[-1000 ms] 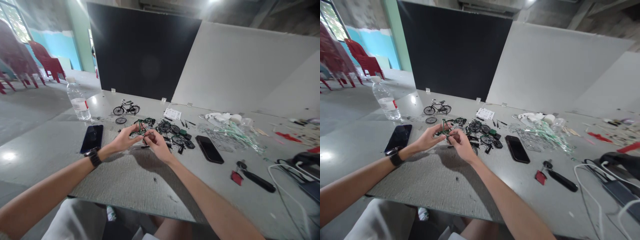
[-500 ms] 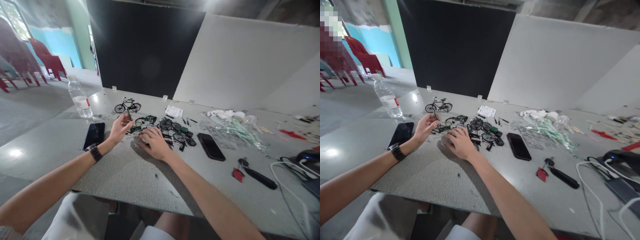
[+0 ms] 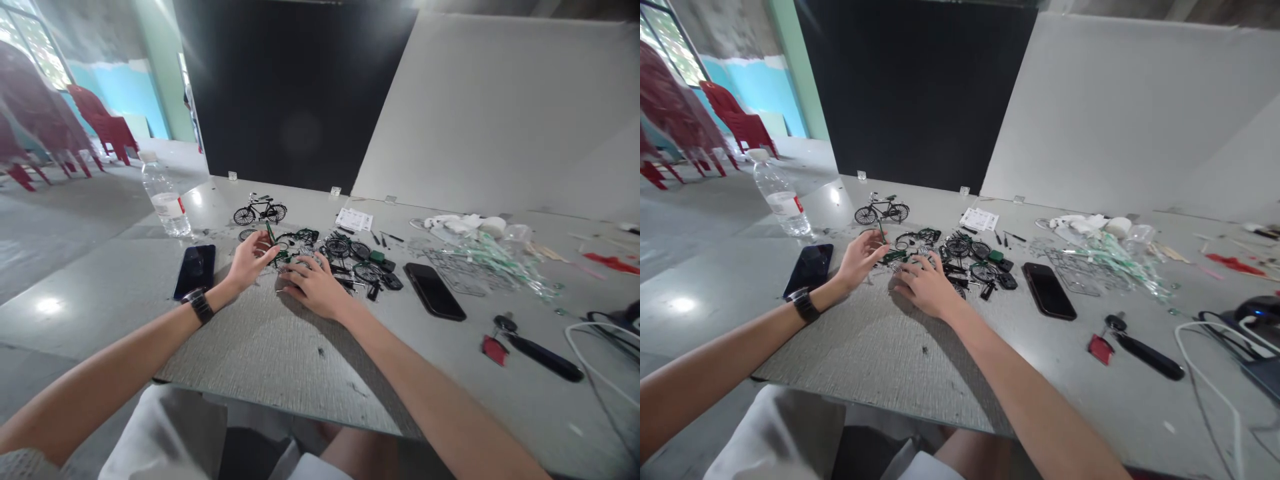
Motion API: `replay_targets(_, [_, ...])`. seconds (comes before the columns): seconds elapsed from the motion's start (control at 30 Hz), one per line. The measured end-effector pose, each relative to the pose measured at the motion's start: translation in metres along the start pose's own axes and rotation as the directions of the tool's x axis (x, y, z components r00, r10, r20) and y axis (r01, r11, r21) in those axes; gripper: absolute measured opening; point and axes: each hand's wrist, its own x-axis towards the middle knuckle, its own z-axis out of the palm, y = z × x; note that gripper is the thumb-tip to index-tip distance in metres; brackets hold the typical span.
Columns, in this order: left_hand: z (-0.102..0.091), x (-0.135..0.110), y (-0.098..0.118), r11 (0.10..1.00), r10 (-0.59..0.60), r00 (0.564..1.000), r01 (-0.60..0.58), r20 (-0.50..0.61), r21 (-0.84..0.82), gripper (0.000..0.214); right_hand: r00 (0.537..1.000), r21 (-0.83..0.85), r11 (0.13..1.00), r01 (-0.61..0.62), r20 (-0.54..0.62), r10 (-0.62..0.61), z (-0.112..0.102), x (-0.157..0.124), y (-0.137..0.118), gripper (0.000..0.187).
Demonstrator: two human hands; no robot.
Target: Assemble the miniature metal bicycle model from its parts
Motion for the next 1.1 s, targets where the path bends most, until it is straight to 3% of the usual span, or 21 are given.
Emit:
replay_targets(0.57, [0.003, -0.002, -0.007, 1.0, -0.003, 0.999, 0.003, 0.053, 0.005, 0.045, 0.999, 0.026, 0.999, -0.019, 0.043, 0.018, 0.007, 0.002, 0.002, 0.043])
replay_targets(0.8, [0.005, -0.004, 0.0, 1.0, -0.018, 0.999, 0.018, 0.031, -0.003, 0.041, 0.987, 0.123, 0.992, -0.03, -0.151, 0.049, 0.01, 0.003, 0.015, 0.034])
replay_targets(0.97, [0.005, -0.008, 0.007, 0.998, 0.004, 0.997, -0.009, 0.083, 0.064, 0.037, 0.946, 0.293, 0.956, 0.015, -0.313, 0.082, 0.001, 0.0, 0.016, 0.022])
replay_targets(1.1, [0.006, -0.01, 0.01, 0.996, 0.04, 0.992, -0.049, 0.12, 0.079, 0.033, 0.904, 0.422, 0.906, -0.024, -0.379, 0.201, -0.002, 0.0, 0.008, 0.018])
